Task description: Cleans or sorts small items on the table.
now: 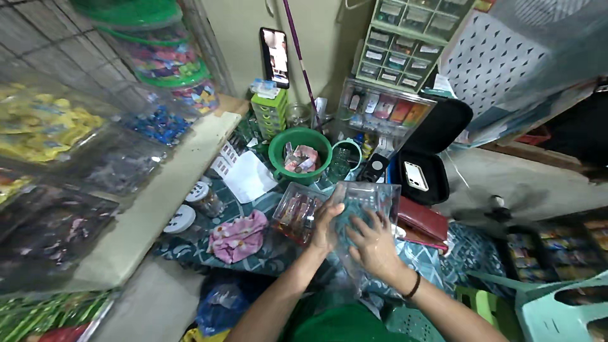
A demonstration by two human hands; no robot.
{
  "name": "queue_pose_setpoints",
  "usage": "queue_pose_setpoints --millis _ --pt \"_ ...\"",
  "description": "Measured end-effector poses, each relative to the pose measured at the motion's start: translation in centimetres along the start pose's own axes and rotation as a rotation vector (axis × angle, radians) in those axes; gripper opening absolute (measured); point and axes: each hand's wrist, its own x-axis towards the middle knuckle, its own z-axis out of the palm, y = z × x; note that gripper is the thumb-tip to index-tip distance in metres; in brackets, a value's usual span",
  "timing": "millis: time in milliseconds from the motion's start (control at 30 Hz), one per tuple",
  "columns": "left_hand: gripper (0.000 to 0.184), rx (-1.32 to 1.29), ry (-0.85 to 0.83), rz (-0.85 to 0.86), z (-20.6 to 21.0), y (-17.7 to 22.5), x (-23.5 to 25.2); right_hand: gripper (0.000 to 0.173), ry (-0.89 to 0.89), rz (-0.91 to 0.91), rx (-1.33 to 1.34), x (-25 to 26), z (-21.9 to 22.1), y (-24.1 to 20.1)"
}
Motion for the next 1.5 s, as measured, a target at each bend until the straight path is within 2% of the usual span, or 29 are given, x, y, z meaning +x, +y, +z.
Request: queue_pose_setpoints --millis 133,200,300,367,467,567,667,767,867,967,1033,1133,1233,1333,1433,1500 --pt "0.066 -0.052 -0.018 -0.099 1.4 -0.4 -0.6 0.030 0.060 0.189 -0.041 3.2 -0.8 2.3" --pt "0.065 -0.049 -0.012 -0.079 1.6 -0.4 -0.5 0.028 0.083 0.232 -0.056 4.3 -0.5 2.2" --pt "0.067 0.003 -0.011 -0.012 0.7 -0.4 0.1 0.044 -0.006 0.281 -0.012 4.1 0.1 0.0" --pt "0.066 0.017 0.013 -0.001 0.1 0.0 0.4 0.048 -0.127 0.250 0.087 3.1 0.0 -1.2" --pt "0.058 0.028 0.036 0.034 -1.0 0.5 0.8 0.035 -0.165 0.095 0.305 0.7 0.1 -1.2" --pt "0.064 0.024 0.055 -0.022 -1.7 0.8 1.1 0.031 -0.270 0.015 0.463 -1.6 -1.6 0.2" --pt "0.065 0.003 0.091 -0.018 -2.4 2.1 1.7 0.030 -0.339 0.020 0.616 -2.4 -4.3 2.4" --pt "0.067 -0.011 0.060 -0.050 -2.3 2.7 1.8 0.031 -0.116 0.032 0.495 -1.2 -7.7 3.5" --pt "0.065 -0.036 0.006 -0.100 -1.4 2.3 1.3 0.028 0.070 -0.039 0.182 1.6 -8.4 3.5" --pt "0.047 -0.060 0.037 -0.070 0.8 2.3 0.0 0.035 0.037 -0.157 0.000 3.7 -4.6 4.2" --pt "0.060 -0.016 -0.018 -0.019 0.5 1.8 -0.1 0.031 0.007 -0.120 -0.029 3.6 -1.9 4.3" --pt "0.062 -0.015 -0.049 0.047 -0.1 1.3 0.2 0.052 -0.028 0.061 0.011 3.2 -1.0 1.8" --pt "0.045 -0.044 0.014 0.074 -0.4 1.0 0.4 0.047 -0.048 0.082 0.201 1.3 -0.1 -1.4" --pt "0.074 0.011 -0.052 0.092 -2.3 1.5 1.5 0.050 -0.170 -0.014 0.320 -1.3 -1.0 -1.2" --pt "0.080 -0.113 -0.129 0.180 -4.4 3.1 2.5 0.041 -0.275 -0.015 0.374 -5.5 -1.9 0.8" --pt "0.079 -0.208 -0.177 0.185 -4.9 4.9 3.2 0.038 -0.322 0.113 0.370 -8.8 -2.2 2.7"
